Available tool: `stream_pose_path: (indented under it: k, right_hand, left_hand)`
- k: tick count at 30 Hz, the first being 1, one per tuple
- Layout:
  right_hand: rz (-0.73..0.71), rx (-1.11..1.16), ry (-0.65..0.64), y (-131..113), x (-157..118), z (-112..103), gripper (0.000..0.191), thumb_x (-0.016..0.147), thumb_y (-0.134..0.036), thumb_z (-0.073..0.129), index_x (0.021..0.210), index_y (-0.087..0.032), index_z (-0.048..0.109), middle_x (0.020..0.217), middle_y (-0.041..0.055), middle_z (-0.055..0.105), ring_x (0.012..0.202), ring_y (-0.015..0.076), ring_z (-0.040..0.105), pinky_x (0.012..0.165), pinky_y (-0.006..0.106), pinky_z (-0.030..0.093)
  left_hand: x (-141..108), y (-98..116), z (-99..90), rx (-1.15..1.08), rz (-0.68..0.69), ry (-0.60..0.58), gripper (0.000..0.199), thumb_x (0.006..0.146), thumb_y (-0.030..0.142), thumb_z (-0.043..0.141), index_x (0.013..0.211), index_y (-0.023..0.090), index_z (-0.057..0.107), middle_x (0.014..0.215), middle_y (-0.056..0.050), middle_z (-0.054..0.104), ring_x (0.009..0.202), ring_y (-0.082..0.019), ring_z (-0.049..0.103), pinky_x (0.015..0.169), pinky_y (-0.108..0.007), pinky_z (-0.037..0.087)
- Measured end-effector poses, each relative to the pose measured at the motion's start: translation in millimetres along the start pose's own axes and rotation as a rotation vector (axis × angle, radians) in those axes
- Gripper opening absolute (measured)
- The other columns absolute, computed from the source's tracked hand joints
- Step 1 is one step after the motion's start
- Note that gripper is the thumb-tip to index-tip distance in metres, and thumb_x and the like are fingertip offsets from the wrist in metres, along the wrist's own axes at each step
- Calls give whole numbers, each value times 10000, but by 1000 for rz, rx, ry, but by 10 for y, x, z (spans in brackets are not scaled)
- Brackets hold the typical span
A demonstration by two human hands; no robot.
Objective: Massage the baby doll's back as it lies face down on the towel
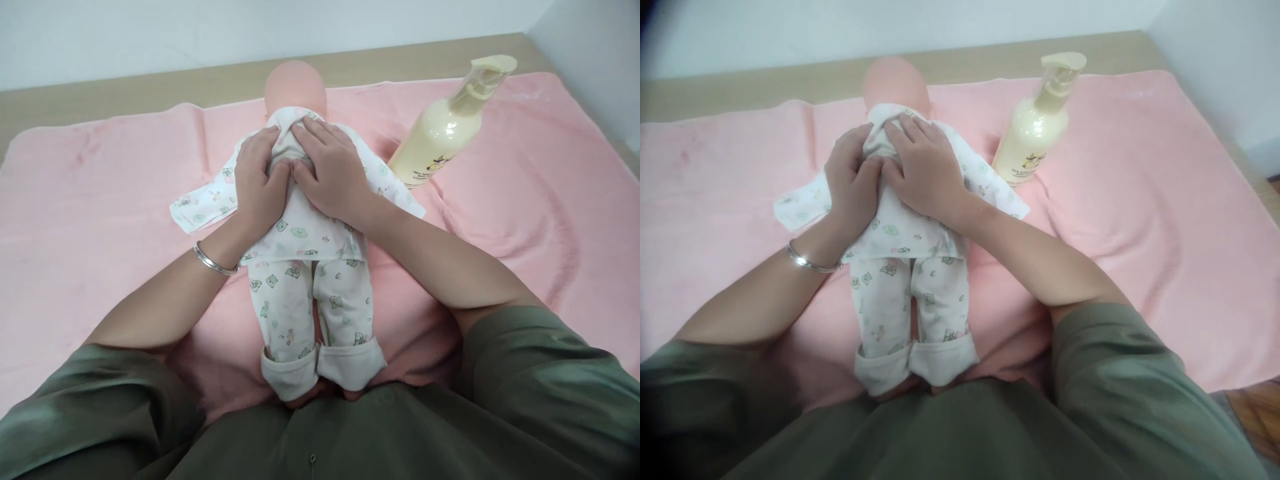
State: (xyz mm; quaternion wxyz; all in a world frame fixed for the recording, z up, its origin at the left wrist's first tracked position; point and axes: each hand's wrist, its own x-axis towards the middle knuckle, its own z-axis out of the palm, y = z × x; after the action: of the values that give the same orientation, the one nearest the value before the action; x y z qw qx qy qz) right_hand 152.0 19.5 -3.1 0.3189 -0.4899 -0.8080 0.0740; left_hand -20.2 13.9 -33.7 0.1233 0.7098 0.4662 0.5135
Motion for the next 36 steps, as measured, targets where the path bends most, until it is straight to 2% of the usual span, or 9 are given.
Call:
stream_pose_path:
  k: [3, 6, 8, 13, 21, 25, 29, 32, 36]
  right_hand:
    - [-14, -84, -2, -111, -53, -103, 805, 953, -692, 217, 1570, -300, 553, 1665, -48, 500, 1600, 274, 375, 1372, 488, 252]
    - [-30, -145, -16, -165, -80, -155, 763, 984, -571, 243, 1586, -204, 534, 1678, 16, 487, 1589, 270, 395, 1369, 478, 277]
    - [-23, -149, -22, -146, -72, -138, 778, 975, -586, 243, 1599, -213, 521, 1684, 0, 478, 1595, 276, 385, 1374, 472, 269]
    - [-8, -59, -29, -88, -54, -87, 804, 941, -740, 234, 1607, -372, 496, 1638, -120, 520, 1647, 281, 288, 1410, 506, 198]
    - [-28, -90, -63, -169, -75, -199, 774, 957, -627, 265, 1604, -280, 511, 1665, -98, 480, 1615, 283, 352, 1401, 529, 234]
    - [0, -80, -68, -134, -55, -165, 766, 924, -669, 275, 1587, -364, 510, 1654, -156, 477, 1630, 270, 316, 1403, 527, 211]
    - [-1, -74, -62, -160, -87, -189, 760, 954, -664, 254, 1598, -350, 506, 1651, -150, 484, 1636, 263, 313, 1404, 516, 216]
    - [-14, -97, -60, -183, -105, -215, 754, 968, -625, 263, 1601, -300, 513, 1668, -117, 472, 1623, 260, 341, 1397, 503, 236]
    - [-2, -67, -53, -138, -64, -155, 757, 939, -694, 257, 1589, -396, 505, 1580, -135, 576, 1631, 257, 317, 1399, 523, 200]
  left_hand:
    - [-6, 4, -5, -6, 23, 13, 396, 993, 594, 595, 1300, 345, 621, 1437, 0, 664, 1398, -296, 565, 1273, -550, 416]
    - [-5, -14, -9, -3, 42, 10, 416, 1007, 630, 563, 1312, 353, 617, 1449, -16, 652, 1404, -313, 555, 1264, -588, 402]
    - [2, -48, -6, -1, 27, -16, 465, 1009, 661, 556, 1336, 333, 594, 1468, -8, 640, 1417, -303, 540, 1280, -592, 379]
    - [24, -114, 9, 16, 8, -22, 490, 1015, 634, 548, 1371, 299, 581, 1488, -1, 634, 1425, -265, 535, 1290, -535, 389]
    - [3, -8, 3, -5, 38, 58, 373, 955, 513, 630, 1284, 341, 664, 1390, 8, 704, 1340, -289, 591, 1224, -556, 449]
    - [24, -46, 5, -32, -7, 21, 401, 928, 496, 623, 1302, 351, 630, 1423, 31, 686, 1383, -278, 562, 1260, -563, 398]
    - [40, -77, 10, -34, -42, -13, 461, 927, 561, 599, 1327, 333, 610, 1458, 12, 661, 1417, -283, 537, 1287, -575, 357]
    - [30, -73, 17, -31, -12, 1, 458, 943, 583, 597, 1318, 320, 620, 1447, -16, 661, 1395, -296, 549, 1269, -594, 375]
    - [7, -58, 25, -12, 67, 43, 380, 968, 482, 609, 1307, 311, 640, 1408, -37, 684, 1345, -311, 592, 1216, -598, 430]
